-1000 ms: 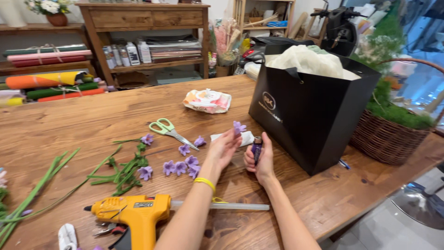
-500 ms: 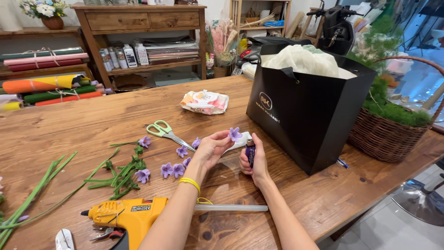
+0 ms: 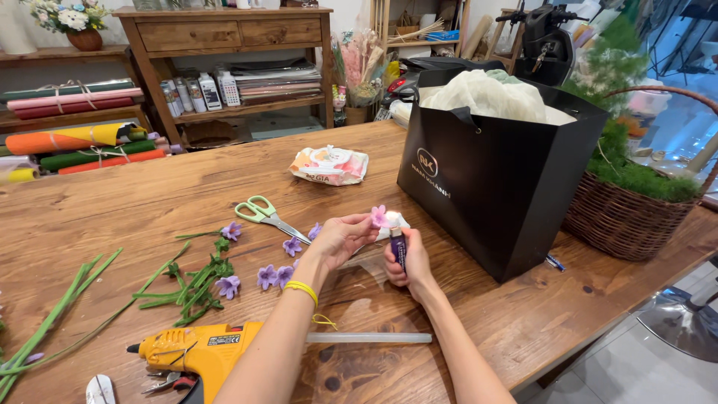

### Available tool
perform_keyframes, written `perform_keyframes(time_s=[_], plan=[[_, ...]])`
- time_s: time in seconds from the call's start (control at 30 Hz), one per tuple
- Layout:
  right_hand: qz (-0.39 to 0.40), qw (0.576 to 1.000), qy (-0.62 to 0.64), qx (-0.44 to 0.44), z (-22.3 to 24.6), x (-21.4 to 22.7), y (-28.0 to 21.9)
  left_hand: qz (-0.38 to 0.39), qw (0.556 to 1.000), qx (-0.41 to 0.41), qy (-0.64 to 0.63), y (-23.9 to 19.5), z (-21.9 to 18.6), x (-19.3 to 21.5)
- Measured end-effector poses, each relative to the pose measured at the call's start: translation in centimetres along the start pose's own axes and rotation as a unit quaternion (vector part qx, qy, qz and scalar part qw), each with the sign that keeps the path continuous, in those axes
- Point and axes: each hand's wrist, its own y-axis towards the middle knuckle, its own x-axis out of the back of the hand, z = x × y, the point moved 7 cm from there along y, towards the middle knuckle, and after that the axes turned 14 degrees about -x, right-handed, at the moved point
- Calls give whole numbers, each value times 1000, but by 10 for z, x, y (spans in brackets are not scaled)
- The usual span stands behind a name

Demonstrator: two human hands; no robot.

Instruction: The person uses a lighter to heat the stems and petals of small purple artificial flowers, likely to shape or seal them. They handle the flowers one at a time, rotating them over the flame and placing them on the table after each treatment.

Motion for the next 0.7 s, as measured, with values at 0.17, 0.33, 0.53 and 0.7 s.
perform_keyframes(time_s=[0.17,0.33,0.53,0.7], plan=[[-21,999,-40,-9,0,-3,-3,12,999,21,25,9,-5,8],[-6,1000,-17,-15,-1,4,2,19,998,35,54,-3,-26,2],[21,997,-70,-28,-4,-3,4,18,997,34,64,-8,-37,-4],[19,997,-70,-36,-3,-2,3,1,998,-1,62,3,-32,10]])
